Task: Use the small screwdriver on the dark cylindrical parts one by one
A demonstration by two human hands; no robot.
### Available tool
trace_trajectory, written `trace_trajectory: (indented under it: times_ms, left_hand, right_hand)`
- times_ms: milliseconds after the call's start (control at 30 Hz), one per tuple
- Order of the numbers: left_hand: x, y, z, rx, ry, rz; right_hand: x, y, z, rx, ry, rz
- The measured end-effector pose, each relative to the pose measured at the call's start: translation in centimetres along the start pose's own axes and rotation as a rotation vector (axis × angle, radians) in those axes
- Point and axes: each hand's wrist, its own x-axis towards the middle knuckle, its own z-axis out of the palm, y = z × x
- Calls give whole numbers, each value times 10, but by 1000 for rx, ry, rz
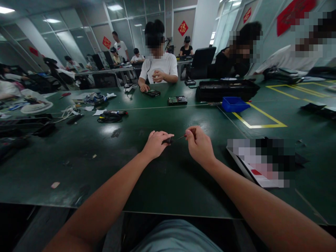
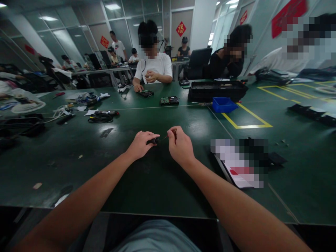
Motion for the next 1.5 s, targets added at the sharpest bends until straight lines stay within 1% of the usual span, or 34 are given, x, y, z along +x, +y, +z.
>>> trace_trajectory:
  times_ms: [133, 233, 300, 400, 467, 533, 600, 633, 733, 800, 867, 933, 1033, 1167, 1267, 1333, 1400, 1500]
  left_hand:
    - [0, 0, -2, -95, 38, -21]
    - [0, 0, -3, -269, 120, -49]
    - [2, 0, -3, -441, 194, -113]
    - [5, 1, -3, -776, 296, -243]
    - [7, 2, -5, -995, 331, -309]
    - [8, 4, -10, -1120, 331, -337]
    - [8, 7, -16, -1114, 286, -330]
    - [8, 9, -20, -1058, 251, -324]
    - [7, 19, -28, -728, 138, -297]
    - [7, 27, -29, -476, 58, -211]
    - [9, 33, -25, -284, -40, -81]
    - [12, 37, -17, -131, -146, 16]
    - [18, 37, -3, 40, -251, 41]
    - [26, 34, 7, 131, -277, 36]
    - [30, 28, 5, 81, -259, 42]
    - [30, 22, -1, -72, -227, -10]
    - [29, 12, -10, -306, -190, -157]
    - [21, -7, -31, -750, -86, -459]
  right_hand:
    - [1, 0, -2, 13, 27, 11]
    - [1, -3, -4, 25, 49, 15]
    - [1, -4, -6, 26, 54, 18]
    - [1, -6, -8, 18, 57, 14]
    - [1, -6, -9, 14, 62, 13]
    - [2, -6, -11, 10, 71, 11]
    - [2, -7, -12, 8, 84, 4]
    - [2, -7, -12, 8, 92, 0]
    - [3, -9, -12, 10, 113, -17]
    - [3, -9, -13, 6, 117, -34]
    - [3, -9, -13, -2, 116, -45]
    - [3, -9, -13, -5, 115, -47]
    - [3, -8, -14, -7, 114, -47]
    - [3, -9, -14, -6, 105, -42]
    - [3, -9, -14, 5, 108, -36]
    - [3, -9, -13, 16, 107, -32]
    - [3, -9, -14, 26, 104, -29]
    - [2, -8, -14, 42, 101, -30]
